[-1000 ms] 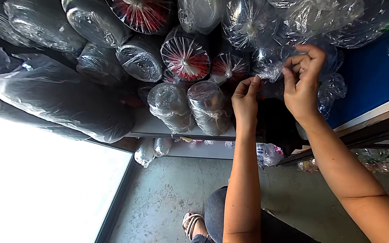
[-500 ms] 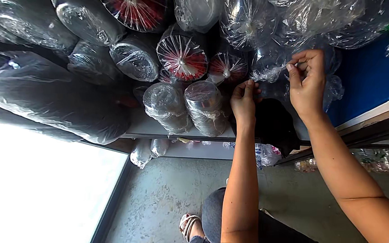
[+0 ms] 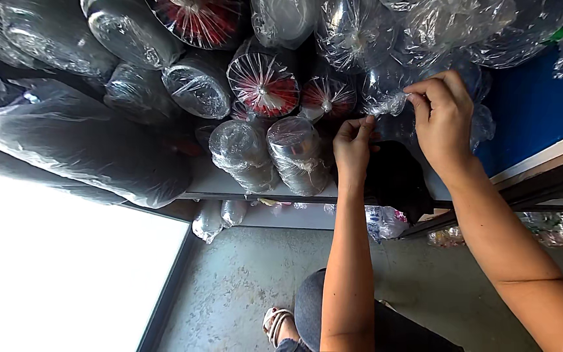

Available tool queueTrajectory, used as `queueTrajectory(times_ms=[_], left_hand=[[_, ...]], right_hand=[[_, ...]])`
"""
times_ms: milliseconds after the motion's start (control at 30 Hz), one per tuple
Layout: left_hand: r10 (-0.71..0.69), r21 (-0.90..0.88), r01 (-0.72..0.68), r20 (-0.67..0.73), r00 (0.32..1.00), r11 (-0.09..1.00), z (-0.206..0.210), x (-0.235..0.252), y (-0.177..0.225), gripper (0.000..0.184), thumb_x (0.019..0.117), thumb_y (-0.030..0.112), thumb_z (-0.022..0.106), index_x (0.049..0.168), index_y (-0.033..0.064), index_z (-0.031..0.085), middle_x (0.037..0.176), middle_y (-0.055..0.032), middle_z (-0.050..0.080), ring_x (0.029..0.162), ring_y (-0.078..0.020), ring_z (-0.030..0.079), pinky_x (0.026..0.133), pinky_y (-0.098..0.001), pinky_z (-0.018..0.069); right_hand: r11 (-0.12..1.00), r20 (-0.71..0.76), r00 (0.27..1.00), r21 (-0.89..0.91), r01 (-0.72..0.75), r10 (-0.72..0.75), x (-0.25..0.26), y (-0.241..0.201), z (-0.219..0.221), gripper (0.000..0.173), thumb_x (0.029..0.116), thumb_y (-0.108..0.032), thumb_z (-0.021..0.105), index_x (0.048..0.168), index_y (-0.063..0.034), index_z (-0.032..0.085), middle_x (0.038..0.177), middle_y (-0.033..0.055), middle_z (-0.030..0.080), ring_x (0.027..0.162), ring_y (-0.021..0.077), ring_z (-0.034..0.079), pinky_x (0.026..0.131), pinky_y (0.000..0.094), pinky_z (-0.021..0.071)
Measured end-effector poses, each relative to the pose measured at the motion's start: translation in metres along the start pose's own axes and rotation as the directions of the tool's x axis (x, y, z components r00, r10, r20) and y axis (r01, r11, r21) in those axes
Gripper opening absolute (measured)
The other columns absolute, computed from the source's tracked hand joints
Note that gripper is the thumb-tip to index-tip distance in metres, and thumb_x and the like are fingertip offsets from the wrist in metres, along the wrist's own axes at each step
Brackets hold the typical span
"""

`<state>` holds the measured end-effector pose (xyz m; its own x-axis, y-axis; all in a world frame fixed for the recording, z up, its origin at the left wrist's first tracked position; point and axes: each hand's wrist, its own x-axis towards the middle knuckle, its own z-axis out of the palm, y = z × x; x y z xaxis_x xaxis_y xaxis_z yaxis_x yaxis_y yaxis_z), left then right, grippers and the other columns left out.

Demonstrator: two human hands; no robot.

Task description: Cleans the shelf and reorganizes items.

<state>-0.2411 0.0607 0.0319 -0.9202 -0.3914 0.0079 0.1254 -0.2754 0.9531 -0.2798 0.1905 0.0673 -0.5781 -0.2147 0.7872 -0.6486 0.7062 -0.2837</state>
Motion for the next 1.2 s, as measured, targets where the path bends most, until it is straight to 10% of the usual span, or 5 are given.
queueTrajectory(times_ms=[600, 933, 1200], left_hand=[[-0.078, -0.059, 0.075, -0.05, 0.996, 0.995, 0.008, 0.014, -0.019, 0.014, 0.1056, 0.016, 0.057, 0.106, 0.0026, 0.059, 0.084, -0.0053, 0.07, 0.064, -0.0079, 0.067, 0.055, -0.022, 0.0553], [0.058, 0.142, -0.06, 0.023, 0.998, 0.988, -0.001, -0.003, -0.01, 0.031, 0.104, 0.027, 0.061, 0.125, 0.0043, 0.059, 0.099, -0.0055, 0.068, 0.073, -0.006, 0.064, 0.063, -0.0221, 0.0532], [0.12, 0.296, -0.161, 0.15, 0.981, 0.942, 0.001, -0.005, -0.005, 0.025, 0.1079, 0.026, 0.053, 0.112, 0.0025, 0.061, 0.081, -0.0044, 0.062, 0.061, -0.007, 0.057, 0.056, -0.0225, 0.0489]], right_hand=[[0.989, -0.177, 0.984, 0.134, 0.058, -0.034, 0.003, 0.021, 0.019, 0.016, 0.0998, -0.003, 0.06, 0.104, 0.0042, 0.073, 0.103, 0.0209, 0.066, 0.088, 0.0182, 0.066, 0.077, 0.0227, 0.0543], [0.998, 0.019, 0.999, 0.06, 0.026, -0.027, -0.002, 0.005, -0.004, 0.022, 0.1036, -0.008, 0.057, 0.114, 0.0043, 0.071, 0.103, 0.0225, 0.062, 0.088, 0.0264, 0.064, 0.082, 0.0302, 0.0536], [0.985, 0.298, 0.939, -0.076, -0.158, 0.174, -0.011, -0.015, -0.009, 0.031, 0.107, -0.018, 0.049, 0.108, 0.011, 0.06, 0.105, 0.029, 0.061, 0.092, 0.0433, 0.066, 0.077, 0.0557, 0.054]])
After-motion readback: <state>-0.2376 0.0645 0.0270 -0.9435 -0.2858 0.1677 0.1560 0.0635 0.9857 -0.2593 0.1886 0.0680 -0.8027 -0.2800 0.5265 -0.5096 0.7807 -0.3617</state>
